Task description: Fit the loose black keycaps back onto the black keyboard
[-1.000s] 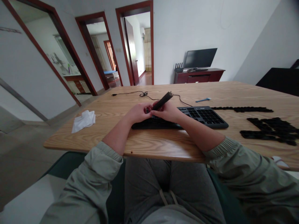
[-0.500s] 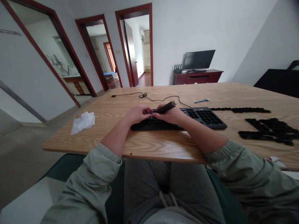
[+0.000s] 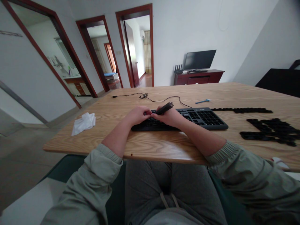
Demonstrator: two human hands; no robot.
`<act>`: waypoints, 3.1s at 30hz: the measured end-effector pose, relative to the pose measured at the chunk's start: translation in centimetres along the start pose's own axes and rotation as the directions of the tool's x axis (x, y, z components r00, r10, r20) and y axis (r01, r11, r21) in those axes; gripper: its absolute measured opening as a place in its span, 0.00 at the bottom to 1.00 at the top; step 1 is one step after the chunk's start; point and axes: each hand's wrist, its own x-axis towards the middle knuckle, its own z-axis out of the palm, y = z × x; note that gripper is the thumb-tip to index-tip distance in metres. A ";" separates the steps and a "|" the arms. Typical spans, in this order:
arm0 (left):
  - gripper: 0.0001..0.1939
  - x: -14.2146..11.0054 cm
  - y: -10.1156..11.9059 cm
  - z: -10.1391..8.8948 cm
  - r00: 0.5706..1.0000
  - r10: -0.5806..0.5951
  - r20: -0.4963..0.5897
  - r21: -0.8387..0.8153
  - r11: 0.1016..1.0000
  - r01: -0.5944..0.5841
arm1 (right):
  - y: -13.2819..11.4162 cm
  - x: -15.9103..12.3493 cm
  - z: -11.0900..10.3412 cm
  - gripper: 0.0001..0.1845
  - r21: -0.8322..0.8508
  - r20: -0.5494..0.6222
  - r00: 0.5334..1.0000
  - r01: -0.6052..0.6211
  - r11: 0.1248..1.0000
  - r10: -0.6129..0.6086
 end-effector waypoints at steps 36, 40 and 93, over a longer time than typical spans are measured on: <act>0.09 -0.3 0.8 -0.5 0.976 0.168 0.135 0.154 0.970 -0.188 | 0.1 -0.3 0.3 0.11 0.150 -0.078 0.985 -0.138 0.979 0.151; 0.09 -0.2 0.9 -0.5 0.975 0.172 0.143 0.169 0.966 -0.195 | 0.4 -0.2 0.5 0.09 0.232 -0.053 0.990 -0.117 0.966 0.132; 0.07 -1.4 0.9 0.6 0.997 0.072 0.001 0.240 0.968 -0.070 | 0.8 1.7 -0.6 0.10 -0.085 0.116 0.964 0.249 0.965 -0.239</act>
